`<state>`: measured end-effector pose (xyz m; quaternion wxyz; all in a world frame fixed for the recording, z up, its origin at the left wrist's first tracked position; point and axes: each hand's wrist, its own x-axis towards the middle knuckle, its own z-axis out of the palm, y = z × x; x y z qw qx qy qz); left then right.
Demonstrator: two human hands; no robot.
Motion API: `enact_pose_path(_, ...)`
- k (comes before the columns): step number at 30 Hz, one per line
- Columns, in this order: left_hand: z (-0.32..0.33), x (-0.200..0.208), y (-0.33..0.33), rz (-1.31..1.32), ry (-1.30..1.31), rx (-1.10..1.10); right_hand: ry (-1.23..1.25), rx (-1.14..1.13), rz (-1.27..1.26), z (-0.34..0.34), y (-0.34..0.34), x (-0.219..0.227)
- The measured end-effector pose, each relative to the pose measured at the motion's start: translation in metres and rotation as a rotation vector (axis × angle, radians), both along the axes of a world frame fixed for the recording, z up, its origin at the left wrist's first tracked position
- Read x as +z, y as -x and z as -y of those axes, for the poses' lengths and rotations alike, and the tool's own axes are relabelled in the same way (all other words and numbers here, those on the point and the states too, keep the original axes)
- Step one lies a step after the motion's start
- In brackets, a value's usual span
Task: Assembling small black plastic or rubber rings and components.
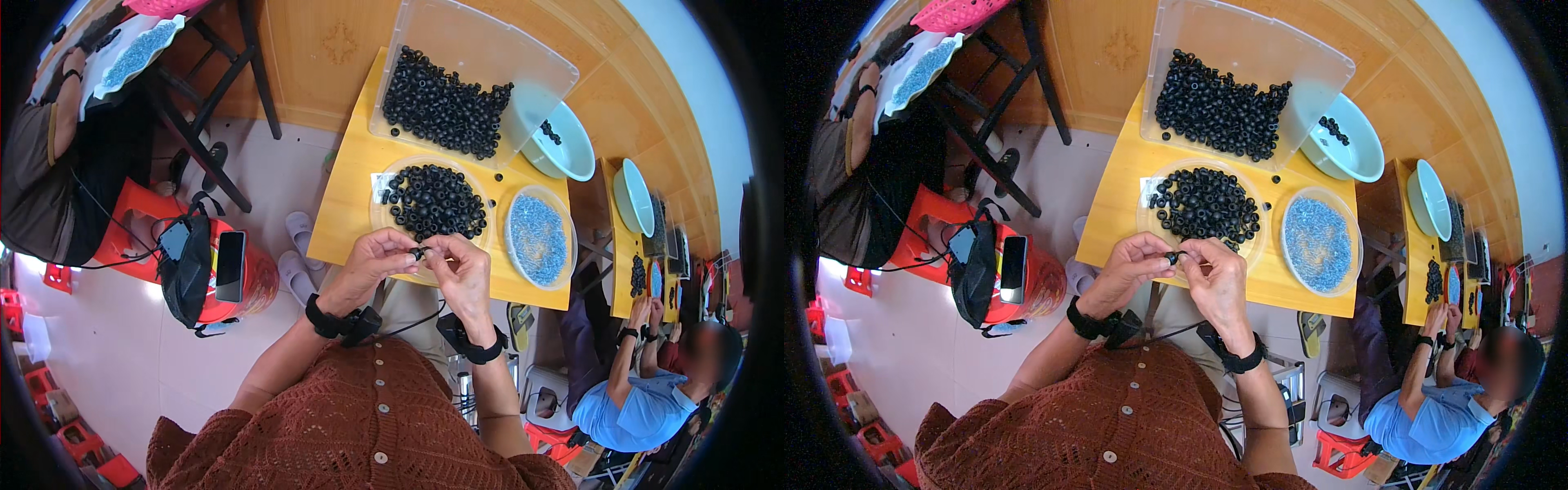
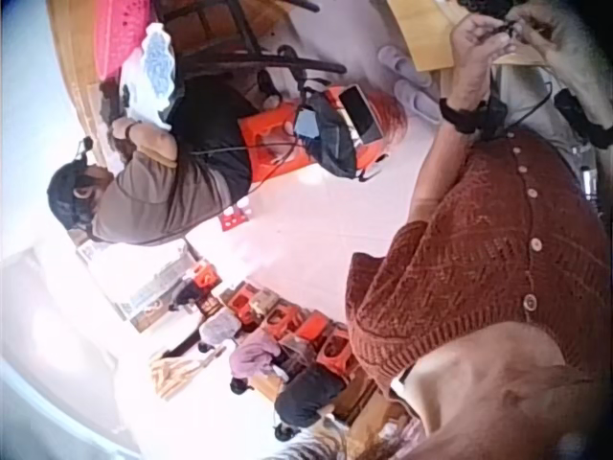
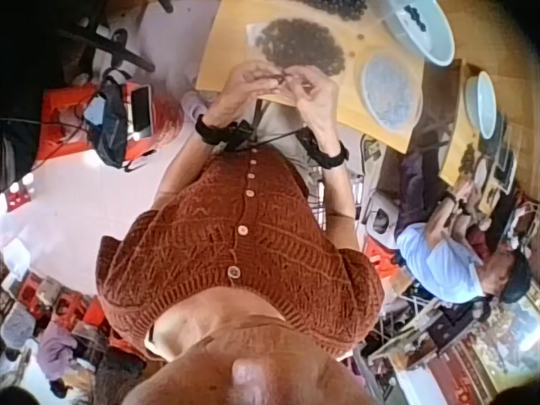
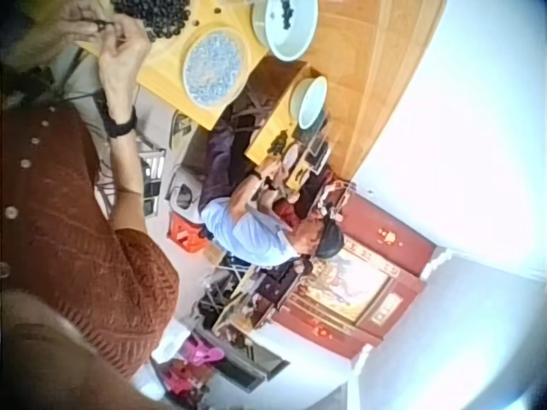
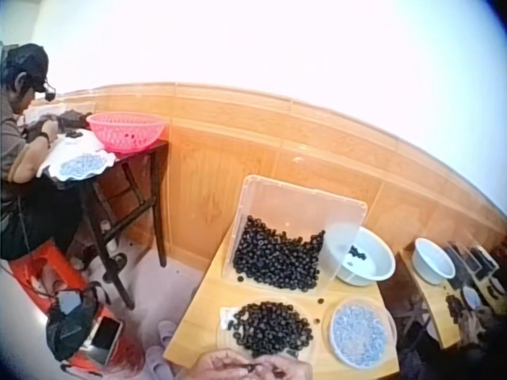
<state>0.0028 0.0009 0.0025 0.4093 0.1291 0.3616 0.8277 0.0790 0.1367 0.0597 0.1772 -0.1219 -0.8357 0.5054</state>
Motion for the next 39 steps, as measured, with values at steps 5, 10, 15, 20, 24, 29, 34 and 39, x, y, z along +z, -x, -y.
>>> enact_pose_path(5, 0.0, -0.001, 0.001, -0.015, -0.02, 0.004, 0.005, 0.0, 0.005, 0.002, -0.001, 0.005)
enact_pose_path(10, 0.0, 0.0, 0.002, -0.029, -0.011, 0.003, -0.026, 0.004, 0.008, 0.003, 0.0, 0.006)
enact_pose_path(15, 0.0, -0.004, 0.002, -0.086, 0.008, 0.012, -0.156, 0.024, 0.047, 0.007, 0.002, 0.01)
enact_pose_path(20, -0.003, -0.002, 0.0, -0.161, 0.073, 0.071, -0.201, -0.003, 0.1, 0.009, 0.004, 0.007)
enact_pose_path(24, -0.006, -0.005, -0.001, -0.213, 0.079, 0.107, -0.218, -0.016, 0.113, 0.01, 0.005, 0.002)
enact_pose_path(29, -0.018, -0.012, -0.005, -0.39, 0.223, 0.312, -0.288, -0.041, 0.06, 0.009, 0.01, -0.008)
enact_pose_path(34, -0.028, -0.014, -0.005, -0.343, 0.236, 0.37, -0.443, -0.057, 0.014, 0.023, 0.007, -0.005)
enact_pose_path(39, -0.025, -0.012, -0.004, -0.338, 0.272, 0.371, -0.53, -0.007, -0.011, 0.022, 0.006, -0.013)
